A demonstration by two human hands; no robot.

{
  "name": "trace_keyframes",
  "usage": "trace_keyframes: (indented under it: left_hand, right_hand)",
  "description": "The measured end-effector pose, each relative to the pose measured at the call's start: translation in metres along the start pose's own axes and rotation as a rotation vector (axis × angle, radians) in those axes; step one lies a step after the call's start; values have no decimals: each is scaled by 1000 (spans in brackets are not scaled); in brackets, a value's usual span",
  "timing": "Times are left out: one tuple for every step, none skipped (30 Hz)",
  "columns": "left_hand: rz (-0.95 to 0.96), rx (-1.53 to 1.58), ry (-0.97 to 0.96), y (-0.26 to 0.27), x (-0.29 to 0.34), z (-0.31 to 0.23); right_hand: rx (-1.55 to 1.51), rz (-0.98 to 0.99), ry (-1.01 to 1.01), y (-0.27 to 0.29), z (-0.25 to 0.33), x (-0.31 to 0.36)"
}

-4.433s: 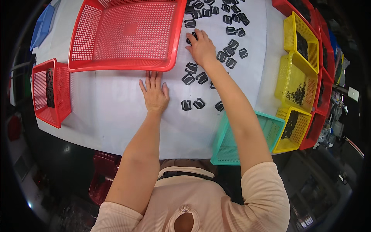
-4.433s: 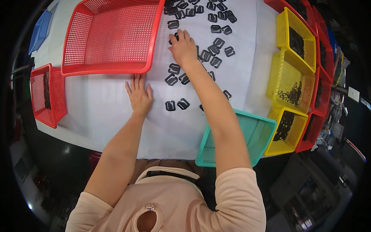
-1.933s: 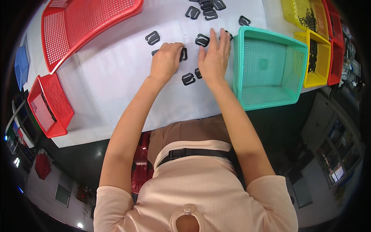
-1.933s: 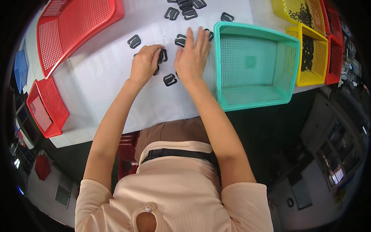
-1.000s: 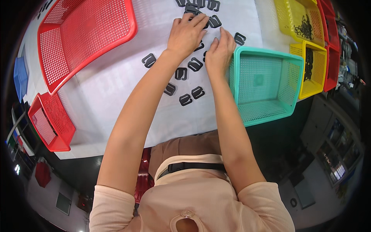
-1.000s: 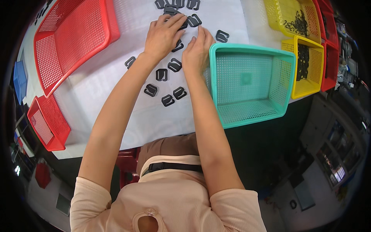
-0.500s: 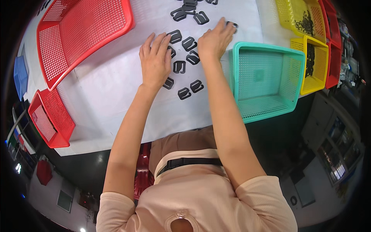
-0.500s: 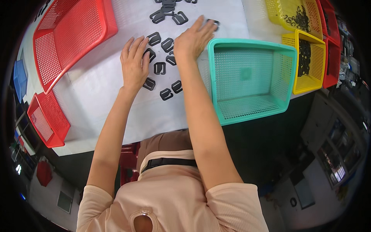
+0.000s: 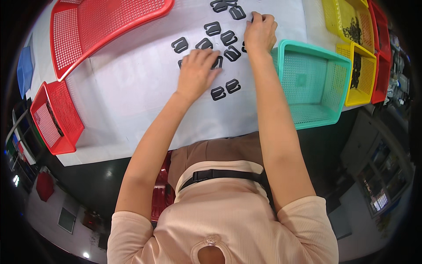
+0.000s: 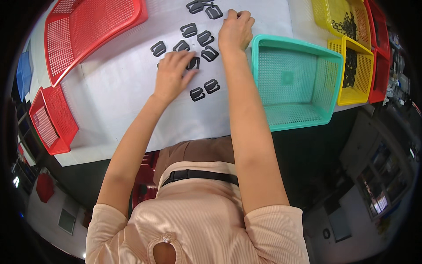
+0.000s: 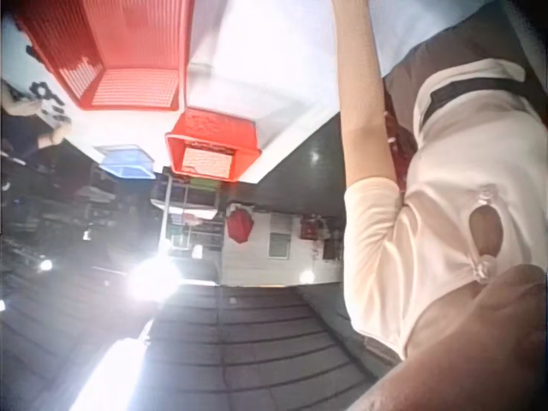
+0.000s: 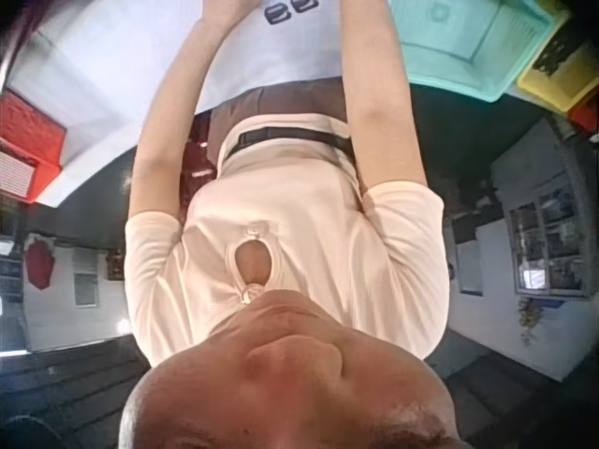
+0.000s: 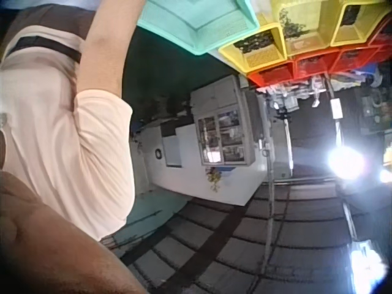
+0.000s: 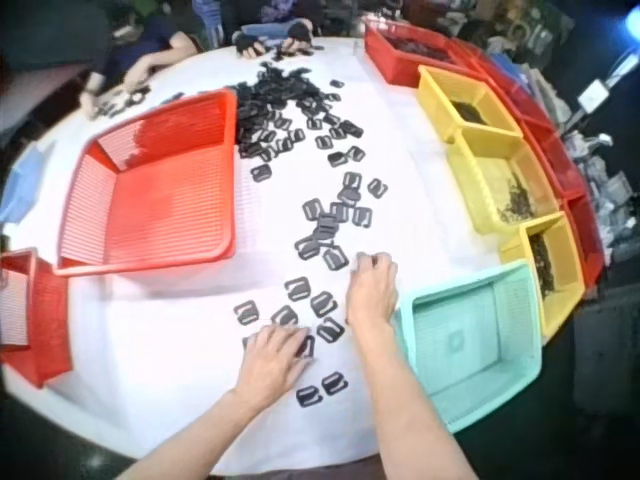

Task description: The person sorts black plastic buckles from a large pile into a red basket, handling them individually or in small groups by hand on a white table.

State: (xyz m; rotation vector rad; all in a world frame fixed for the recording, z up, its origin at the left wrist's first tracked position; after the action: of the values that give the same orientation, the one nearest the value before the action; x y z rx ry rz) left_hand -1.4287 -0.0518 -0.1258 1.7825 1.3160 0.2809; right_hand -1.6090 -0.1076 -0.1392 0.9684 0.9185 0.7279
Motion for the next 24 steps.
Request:
trace_keyframes:
  left_hand:
    - [11,-47,-36,-4,3,-4]
    - [10,-44,-27,-7,5,-4]
    - [9,-41,-18,-11,4,-2]
    - [12,-36,-11,-12,1,0]
    - [-54,10,-16,-11,-2,1]
    - [-1,94,104,-11,-1,7]
    - [54,181,222,-9,-3,10]
    - [108,268,344,-7,-3,13]
    - [132,309,375,-4,-2,15]
    - [96,257,317,1,-1,16]
    - [59,203,262,6,0,18]
    - [22,149,207,11,3,22]
    - [-106,165,194,19,4,27]
    - [-107,158,262,26,5,31]
    - [-109,151,330,35,6,35]
    - [-111,142,401,42,9,39]
    - [-146,101,333,44,13,41]
    - [-132,74,266,44,17,37]
    - [-121,47,193,46,20,32]
    - [-109,21,120,47,23,26]
    - [-71,-9,74,46,29,19]
    - [-34,-40,30,43,36,10]
    - [4,-71,-14,38,42,4]
    - [-2,-99,-31,33,46,3]
  right_hand:
    - [20,11,9,1,-1,-1]
    - [41,22,17,2,-2,-2]
    - [92,45,42,2,-3,-4]
    - [116,56,74,3,-3,-7]
    - [141,67,104,4,-2,-9]
    - [166,77,135,5,-2,-11]
    - [164,80,155,13,0,-13]
    - [105,139,99,19,3,-12]
    - [45,198,43,26,7,-9]
    - [-12,255,-12,32,9,-3]
    - [-116,394,-50,33,12,7]
    - [-220,533,-89,32,16,20]
    - [-321,668,-134,32,17,32]
    - [-332,554,-64,34,15,38]
    - [-342,439,5,35,12,48]
    - [-353,327,75,39,14,53]
    - [-299,291,-4,43,10,52]
    - [-231,279,-18,42,5,55]
    - [-165,259,-31,41,1,56]
    - [-98,238,-44,40,-3,57]
    - [-100,270,-46,39,-4,59]
    - [-103,302,-45,41,-2,63]
    - [-105,335,-44,42,-1,65]
    - [-100,322,-30,40,0,67]
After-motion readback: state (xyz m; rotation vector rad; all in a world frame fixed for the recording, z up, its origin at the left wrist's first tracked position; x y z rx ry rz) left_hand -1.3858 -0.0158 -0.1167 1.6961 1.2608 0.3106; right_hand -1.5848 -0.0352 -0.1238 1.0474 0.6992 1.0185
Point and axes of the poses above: each hand's wrist, its own x-axis away from the middle knuckle, its own y-axis out of the back of the hand, z = x × y, the point moved 4 cm from there along -x, towards the middle knuckle, and after that the axes turned 11 degrees about -z, right-handed, at the moved point
